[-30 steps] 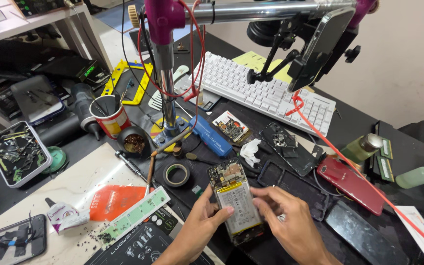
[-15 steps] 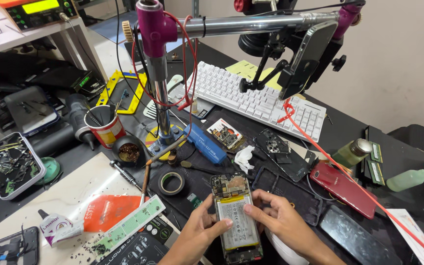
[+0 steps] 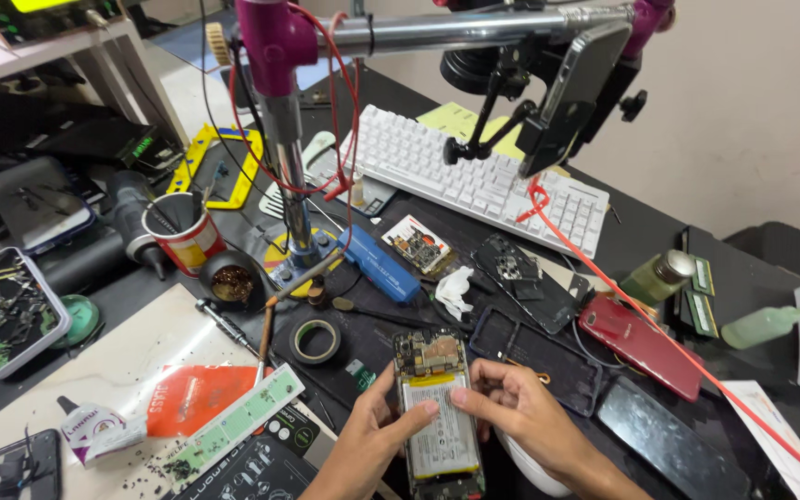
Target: The person is repairing a smartphone, handling internal electronic components and using a blue pry tool to align the battery and cables within the device frame.
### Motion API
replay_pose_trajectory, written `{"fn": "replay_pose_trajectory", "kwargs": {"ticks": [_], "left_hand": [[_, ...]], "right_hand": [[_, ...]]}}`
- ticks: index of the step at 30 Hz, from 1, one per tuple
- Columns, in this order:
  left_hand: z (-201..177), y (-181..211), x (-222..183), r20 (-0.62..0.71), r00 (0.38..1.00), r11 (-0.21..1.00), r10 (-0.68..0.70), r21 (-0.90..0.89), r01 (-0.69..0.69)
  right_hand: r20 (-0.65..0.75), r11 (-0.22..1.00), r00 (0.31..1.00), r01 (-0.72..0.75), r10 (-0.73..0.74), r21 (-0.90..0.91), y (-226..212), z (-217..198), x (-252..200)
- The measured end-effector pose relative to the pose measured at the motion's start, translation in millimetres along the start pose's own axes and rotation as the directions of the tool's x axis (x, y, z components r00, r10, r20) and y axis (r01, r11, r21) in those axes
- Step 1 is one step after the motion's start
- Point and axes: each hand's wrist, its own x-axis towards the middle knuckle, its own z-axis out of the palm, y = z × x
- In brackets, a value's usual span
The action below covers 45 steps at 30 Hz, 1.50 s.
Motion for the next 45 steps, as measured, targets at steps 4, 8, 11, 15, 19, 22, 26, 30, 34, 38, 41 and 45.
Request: {"fn": "replay_pose_trajectory", "kwargs": {"ticks": [4,8,11,15,19,22,26,30,34,38,41,45], "left_hand": [[-1.7,-1.1,-1.7,0.073,0.997,0.999,0.035,0.019,-0.037],[2.9,-9.7,-4.6,0.064,0.998,0.996,0.015,0.084,-0.021],[8.0,-14.0,-6.2,0.094,0.995,0.996,0.043,0.071,-0.050],[6.3,-13.7,-6.6,0.135,0.989,0.997,0.056,0.041,-0.062],[6.4,-12.2,-4.5,0.111,0.991,0.997,0.069,0.014,-0.071],[6.1,-14.5,-5.5,0.084,0.995,0.997,0.062,0.037,-0.065],[4.1,-11.9,-2.9,0.098,0.995,0.998,0.038,0.044,-0.042],[3.6,-13.0,-3.9,0.085,0.996,0.998,0.035,0.055,-0.039],[2.4,-14.7,-3.9,0.093,0.995,0.996,0.038,0.071,-0.044],[2.3,-8.9,-2.1,0.087,0.996,0.997,0.025,0.074,-0.031],[4.3,-1.4,-2.3,0.023,1.000,0.999,-0.006,0.048,0.005],[4.0,15.7,-3.3,-0.159,0.984,0.997,-0.077,-0.033,0.073]], "right_hand": [[-0.012,1.000,1.000,0.005,-0.005,-0.003,-10.9,0.7,-1.0],[0.011,0.992,0.993,0.117,-0.118,0.042,-10.6,0.0,-2.9],[-0.082,0.997,0.995,0.057,-0.052,0.056,-4.4,1.0,-3.3],[-0.062,0.991,0.998,0.041,-0.033,0.128,3.2,-1.6,-1.0],[-0.056,0.971,0.998,0.016,-0.003,0.239,4.6,0.7,0.7],[-0.069,0.934,0.997,-0.019,0.047,0.357,8.1,7.5,0.0],[-0.112,0.933,0.990,-0.035,0.080,0.359,9.4,13.7,1.4],[-0.116,0.950,0.992,0.084,-0.051,0.300,10.6,15.7,-0.3],[-0.145,0.952,0.984,0.136,-0.099,0.274,12.1,18.1,-4.0],[-0.069,0.988,0.997,0.029,-0.019,0.154,-0.3,3.1,1.5],[0.072,0.968,0.993,0.107,-0.093,-0.225,-22.0,-29.9,5.0],[-0.150,0.631,0.979,-0.031,-0.137,-0.775,-47.2,-64.6,-9.6]]}}
